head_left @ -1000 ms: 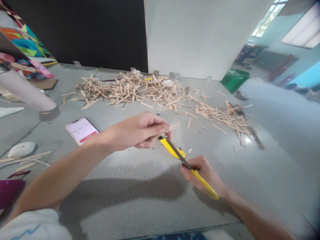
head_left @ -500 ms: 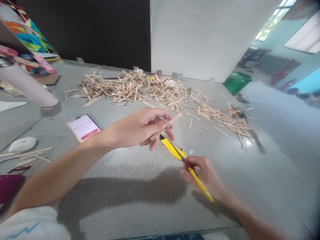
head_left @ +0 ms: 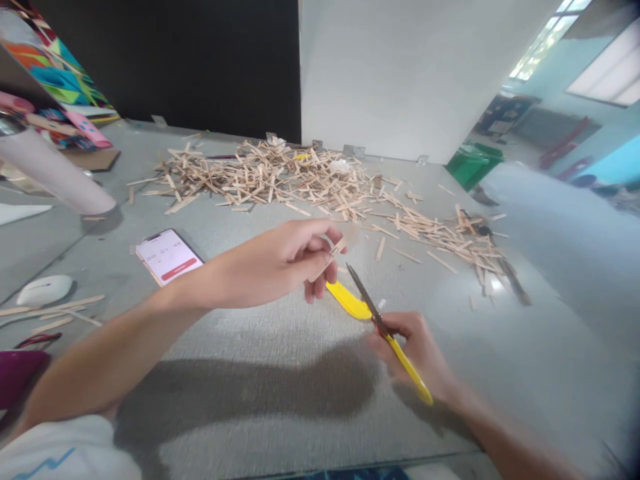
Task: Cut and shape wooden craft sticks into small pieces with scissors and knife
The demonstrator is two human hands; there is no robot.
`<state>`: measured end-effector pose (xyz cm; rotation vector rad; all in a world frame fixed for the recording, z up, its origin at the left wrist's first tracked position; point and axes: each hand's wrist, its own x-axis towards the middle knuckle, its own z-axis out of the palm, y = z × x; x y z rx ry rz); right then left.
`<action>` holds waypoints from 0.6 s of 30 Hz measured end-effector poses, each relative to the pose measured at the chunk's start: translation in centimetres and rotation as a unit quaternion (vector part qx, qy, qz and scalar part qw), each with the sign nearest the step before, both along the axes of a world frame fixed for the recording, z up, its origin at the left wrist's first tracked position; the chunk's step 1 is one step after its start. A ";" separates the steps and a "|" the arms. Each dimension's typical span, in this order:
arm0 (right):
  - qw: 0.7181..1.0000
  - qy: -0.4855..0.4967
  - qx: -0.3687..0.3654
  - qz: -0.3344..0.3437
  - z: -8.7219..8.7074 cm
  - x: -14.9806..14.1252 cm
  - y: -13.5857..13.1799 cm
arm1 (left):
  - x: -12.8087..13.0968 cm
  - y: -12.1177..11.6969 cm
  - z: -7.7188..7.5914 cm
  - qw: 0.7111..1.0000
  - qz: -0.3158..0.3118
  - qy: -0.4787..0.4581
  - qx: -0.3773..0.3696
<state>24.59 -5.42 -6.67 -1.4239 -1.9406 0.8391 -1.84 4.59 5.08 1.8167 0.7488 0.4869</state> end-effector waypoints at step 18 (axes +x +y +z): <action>0.999 -0.012 0.041 -0.025 0.4 -0.5 -0.1 | 0.1 -1.1 -0.5 0.999 -0.047 0.006 -0.014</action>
